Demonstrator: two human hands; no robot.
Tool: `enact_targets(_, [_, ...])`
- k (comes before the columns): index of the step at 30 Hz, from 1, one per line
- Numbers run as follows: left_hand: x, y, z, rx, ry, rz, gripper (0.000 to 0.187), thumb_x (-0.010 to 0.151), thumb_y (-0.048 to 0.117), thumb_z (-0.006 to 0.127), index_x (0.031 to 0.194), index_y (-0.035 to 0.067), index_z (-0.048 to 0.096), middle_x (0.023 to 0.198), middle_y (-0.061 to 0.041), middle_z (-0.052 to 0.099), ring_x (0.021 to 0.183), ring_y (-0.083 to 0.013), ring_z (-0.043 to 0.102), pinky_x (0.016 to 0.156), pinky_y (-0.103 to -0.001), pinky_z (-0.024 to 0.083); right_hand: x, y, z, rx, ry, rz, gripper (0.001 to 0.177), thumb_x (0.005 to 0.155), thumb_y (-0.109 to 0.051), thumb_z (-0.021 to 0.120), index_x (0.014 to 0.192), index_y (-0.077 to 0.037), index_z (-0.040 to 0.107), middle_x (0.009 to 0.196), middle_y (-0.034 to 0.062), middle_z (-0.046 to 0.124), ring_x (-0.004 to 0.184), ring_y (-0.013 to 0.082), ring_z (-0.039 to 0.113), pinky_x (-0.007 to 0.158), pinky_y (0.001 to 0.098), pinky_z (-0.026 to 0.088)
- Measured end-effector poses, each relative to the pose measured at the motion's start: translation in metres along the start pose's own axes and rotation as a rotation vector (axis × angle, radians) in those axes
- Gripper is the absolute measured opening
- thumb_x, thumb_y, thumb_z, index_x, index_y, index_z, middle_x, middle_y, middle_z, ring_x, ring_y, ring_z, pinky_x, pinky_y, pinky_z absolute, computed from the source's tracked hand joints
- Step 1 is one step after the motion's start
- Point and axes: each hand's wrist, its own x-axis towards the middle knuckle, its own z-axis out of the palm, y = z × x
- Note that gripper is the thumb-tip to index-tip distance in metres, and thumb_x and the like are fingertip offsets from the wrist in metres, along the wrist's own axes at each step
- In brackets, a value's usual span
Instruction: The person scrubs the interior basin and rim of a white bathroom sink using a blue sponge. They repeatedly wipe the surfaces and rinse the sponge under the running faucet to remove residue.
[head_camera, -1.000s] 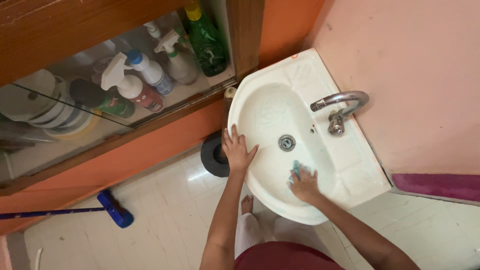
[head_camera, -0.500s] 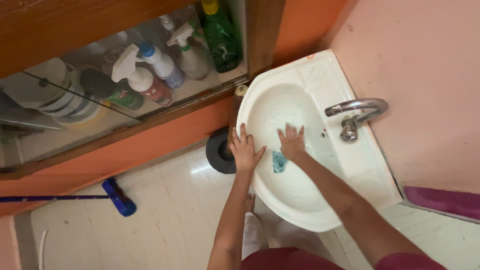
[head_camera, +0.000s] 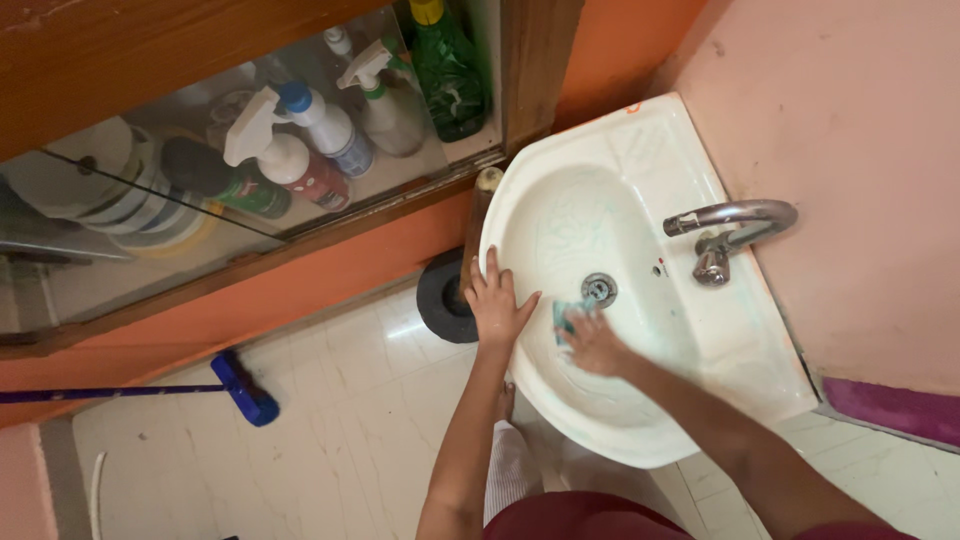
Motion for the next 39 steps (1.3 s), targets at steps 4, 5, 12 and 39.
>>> enact_targets(4, [0.002, 0.000, -0.001, 0.024, -0.003, 0.008, 0.060, 0.074, 0.048, 0.083, 0.106, 0.000, 0.065, 0.163, -0.017, 0.029, 0.145, -0.0496, 0.029, 0.097, -0.059, 0.035, 0.013, 0.087, -0.016, -0.172, -0.122, 0.355, 0.093, 0.087, -0.080, 0.041, 0.157, -0.019, 0.030, 0.164, 0.0188, 0.022, 0.151, 0.0364, 0.018, 0.117, 0.0621, -0.004])
enact_targets(5, [0.002, 0.000, -0.001, 0.026, 0.019, 0.020, 0.059, 0.074, 0.047, 0.083, 0.105, 0.001, 0.065, 0.163, -0.017, 0.029, 0.145, -0.0494, 0.028, 0.100, -0.060, 0.035, 0.014, 0.093, -0.014, -0.223, -0.166, 0.362, 0.093, 0.089, -0.079, 0.039, 0.158, -0.018, 0.029, 0.164, 0.0184, 0.022, 0.151, 0.0353, 0.019, 0.117, 0.0629, -0.006])
enact_targets(12, [0.002, 0.002, -0.005, -0.016, 0.052, 0.035, 0.058, 0.075, 0.046, 0.084, 0.103, 0.000, 0.064, 0.162, -0.018, 0.030, 0.145, -0.0493, 0.028, 0.102, -0.061, 0.033, -0.044, 0.033, 0.013, 0.014, -0.397, 0.517, 0.092, 0.091, -0.075, 0.043, 0.159, -0.014, 0.036, 0.160, 0.0148, 0.037, 0.156, 0.0308, 0.026, 0.121, 0.0672, -0.005])
enact_targets(39, [0.004, -0.002, 0.001, 0.024, 0.015, 0.020, 0.059, 0.074, 0.048, 0.084, 0.104, 0.001, 0.064, 0.163, -0.018, 0.028, 0.142, -0.0482, 0.032, 0.099, -0.061, 0.034, 0.038, 0.028, 0.005, 0.485, -0.289, 0.522, 0.106, 0.090, -0.083, 0.039, 0.165, -0.013, 0.012, 0.167, 0.0316, -0.002, 0.155, 0.0445, -0.006, 0.116, 0.0687, -0.004])
